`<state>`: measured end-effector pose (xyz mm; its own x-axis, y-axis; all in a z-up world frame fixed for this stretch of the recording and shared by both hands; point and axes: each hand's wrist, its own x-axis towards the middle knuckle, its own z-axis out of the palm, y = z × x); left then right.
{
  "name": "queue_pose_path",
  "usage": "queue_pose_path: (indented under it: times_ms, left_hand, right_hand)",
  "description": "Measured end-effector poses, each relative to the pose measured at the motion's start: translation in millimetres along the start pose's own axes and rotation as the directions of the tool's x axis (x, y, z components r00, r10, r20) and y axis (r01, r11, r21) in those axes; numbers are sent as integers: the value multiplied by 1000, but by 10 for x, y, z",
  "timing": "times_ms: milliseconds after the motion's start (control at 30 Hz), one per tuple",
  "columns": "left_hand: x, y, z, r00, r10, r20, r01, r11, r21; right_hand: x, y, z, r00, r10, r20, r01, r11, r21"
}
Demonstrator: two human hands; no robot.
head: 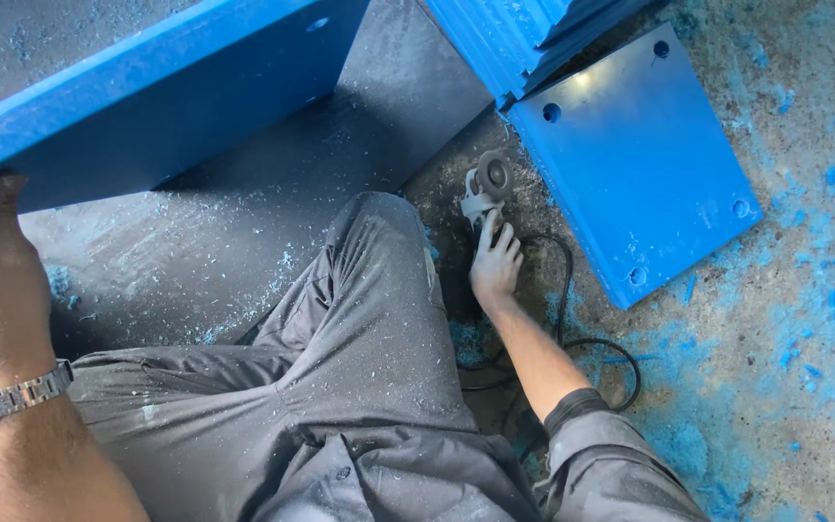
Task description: The recorder uses an angle grinder to smooth and trim the edges of blue plastic industrial blocks.
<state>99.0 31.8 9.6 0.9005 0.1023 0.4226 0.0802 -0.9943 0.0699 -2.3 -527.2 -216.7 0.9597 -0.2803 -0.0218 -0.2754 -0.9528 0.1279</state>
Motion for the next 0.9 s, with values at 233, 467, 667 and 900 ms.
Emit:
queue_pose_path:
  times_ms: [233,467,667,900]
  left_hand:
    - [98,275,-226,995,-84,51,83,996,6]
    - [3,109,-132,977,138,-165,-155,984,-90]
    - [26,445,-392,934,215,-287,-227,974,-9]
    - [-438,332,326,872,-324,-366,1,749,-662]
  right_hand:
    - [-129,-139,-132,998,-47,-41,54,980,193]
    - [-159,-177,-52,999,-27,-20,30,992,125]
    - [-248,-121,-159,1000,-15,0,15,974,226]
    - [-444,-388,-658,983,82,-167,4,888,460]
